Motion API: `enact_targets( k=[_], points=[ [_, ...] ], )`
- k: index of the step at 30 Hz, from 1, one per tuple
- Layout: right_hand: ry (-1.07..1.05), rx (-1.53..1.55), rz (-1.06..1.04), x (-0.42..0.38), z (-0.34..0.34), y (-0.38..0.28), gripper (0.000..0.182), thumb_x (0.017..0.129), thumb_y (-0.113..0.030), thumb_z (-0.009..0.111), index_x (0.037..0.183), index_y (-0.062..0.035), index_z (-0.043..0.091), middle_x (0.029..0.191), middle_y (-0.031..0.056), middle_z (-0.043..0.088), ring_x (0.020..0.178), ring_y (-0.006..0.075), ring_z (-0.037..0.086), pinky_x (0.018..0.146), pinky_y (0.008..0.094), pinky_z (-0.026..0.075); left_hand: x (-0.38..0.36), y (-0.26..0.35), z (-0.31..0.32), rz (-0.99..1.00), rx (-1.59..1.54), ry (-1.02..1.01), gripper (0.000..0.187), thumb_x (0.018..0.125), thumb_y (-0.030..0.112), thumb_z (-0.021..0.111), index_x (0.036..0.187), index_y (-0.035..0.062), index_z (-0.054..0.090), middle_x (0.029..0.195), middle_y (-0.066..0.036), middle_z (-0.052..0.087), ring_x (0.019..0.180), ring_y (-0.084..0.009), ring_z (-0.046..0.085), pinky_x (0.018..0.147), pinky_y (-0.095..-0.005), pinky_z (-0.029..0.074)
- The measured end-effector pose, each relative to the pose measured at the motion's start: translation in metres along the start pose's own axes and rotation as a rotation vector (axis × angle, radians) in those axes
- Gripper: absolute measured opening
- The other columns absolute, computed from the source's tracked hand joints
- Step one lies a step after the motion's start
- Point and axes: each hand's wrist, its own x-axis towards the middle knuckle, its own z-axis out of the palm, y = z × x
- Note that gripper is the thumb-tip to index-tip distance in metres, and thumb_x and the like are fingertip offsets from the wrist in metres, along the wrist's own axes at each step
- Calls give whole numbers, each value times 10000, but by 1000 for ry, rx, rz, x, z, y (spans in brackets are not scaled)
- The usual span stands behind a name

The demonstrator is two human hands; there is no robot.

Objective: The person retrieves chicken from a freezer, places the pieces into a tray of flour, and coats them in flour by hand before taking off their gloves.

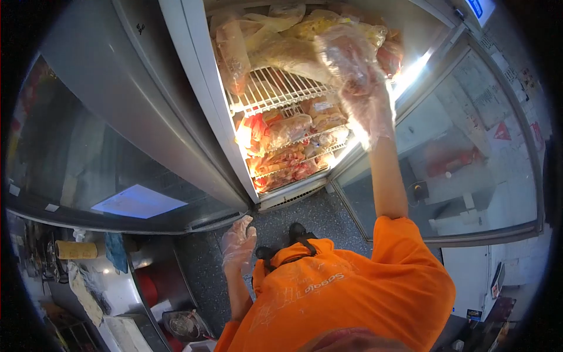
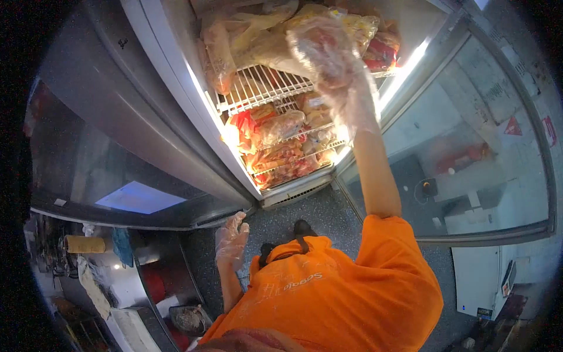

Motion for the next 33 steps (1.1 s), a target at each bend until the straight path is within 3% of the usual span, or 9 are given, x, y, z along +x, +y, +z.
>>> enact_targets(
  k=[4, 7, 12, 15, 20, 21, 25, 27, 33],
  points=[
    [53, -34, -240, 2, -11, -18, 449, 938, -293, 580, 1264, 3, 487, 1108, 174, 604, 818, 242, 656, 604, 307, 605, 4, 37, -9, 102, -330, 62, 331, 842, 157, 641, 1165, 94, 614, 1119, -135, 658, 1074, -250, 630, 929, -344, 483],
    [150, -7, -248, -6, -25, -20, 416, 957, -270, 558, 1280, -16, 490, 1189, 160, 585, 893, 247, 650, 681, 315, 604, 27, 109, -38, 282, -229, 97, 322, 831, 55, 634, 1152, 40, 616, 1141, -126, 659, 1035, -199, 639, 887, -337, 496],
    [43, 346, -224, -9, -61, -15, 359, 993, -184, 463, 1286, 23, 470, 1244, 192, 559, 1010, 307, 637, 741, 326, 624, 87, 227, -78, 622, 281, 435, 316, 874, 232, 631, 1167, 111, 622, 1037, -132, 661, 875, -278, 639, 847, -406, 500],
    [-141, 630, -19, -6, -105, -16, 384, 998, -203, 424, 1293, 41, 449, 1223, 271, 523, 913, 323, 645, 682, 319, 615, 177, 250, -77, 780, 313, 630, 613, 899, 284, 628, 1415, 59, 386, 1385, -205, 479, 1283, -368, 465, 1060, -430, 382],
    [-226, 939, 305, -19, -135, -33, 417, 1006, -231, 385, 1284, 77, 424, 1145, 304, 526, 788, 288, 652, 612, 298, 594, 253, 317, -85, 64, 719, 533, 865, 856, 550, 566, 1512, 137, 180, 1508, -215, 287, 1321, -367, 416, 1115, -401, 331],
    [-268, 966, 357, -19, -140, -37, 417, 1004, -229, 393, 1280, 83, 421, 1129, 293, 537, 785, 280, 652, 606, 296, 592, 259, 315, -85, 131, 680, 556, 841, 857, 523, 569, 1513, 162, 187, 1507, -196, 297, 1316, -363, 423, 1106, -395, 343],
    [-73, 169, -100, -22, -152, -48, 392, 970, -157, 462, 1287, 67, 413, 1102, 214, 584, 857, 271, 660, 632, 298, 601, 259, 326, -85, 288, 608, 609, 770, 856, 430, 576, 1508, 217, 226, 1502, -130, 326, 1298, -342, 445, 1089, -375, 370],
    [-65, 185, 19, -20, -153, -75, 436, 928, -128, 540, 1314, 31, 411, 1098, 167, 602, 896, 254, 664, 663, 297, 607, 263, 330, -83, 324, 618, 619, 760, 846, 404, 588, 1499, 204, 254, 1503, -116, 326, 1300, -337, 443, 1093, -371, 368],
    [-48, -220, -418, -5, -167, -64, 835, 675, -38, 777, 1407, -62, 374, 1290, 90, 531, 1100, 211, 597, 839, 341, 577, 323, 315, -96, 381, 657, 674, 854, 762, 374, 682, 1484, 147, 286, 1504, -123, 324, 1325, -326, 412, 1090, -371, 372]
  ],
)
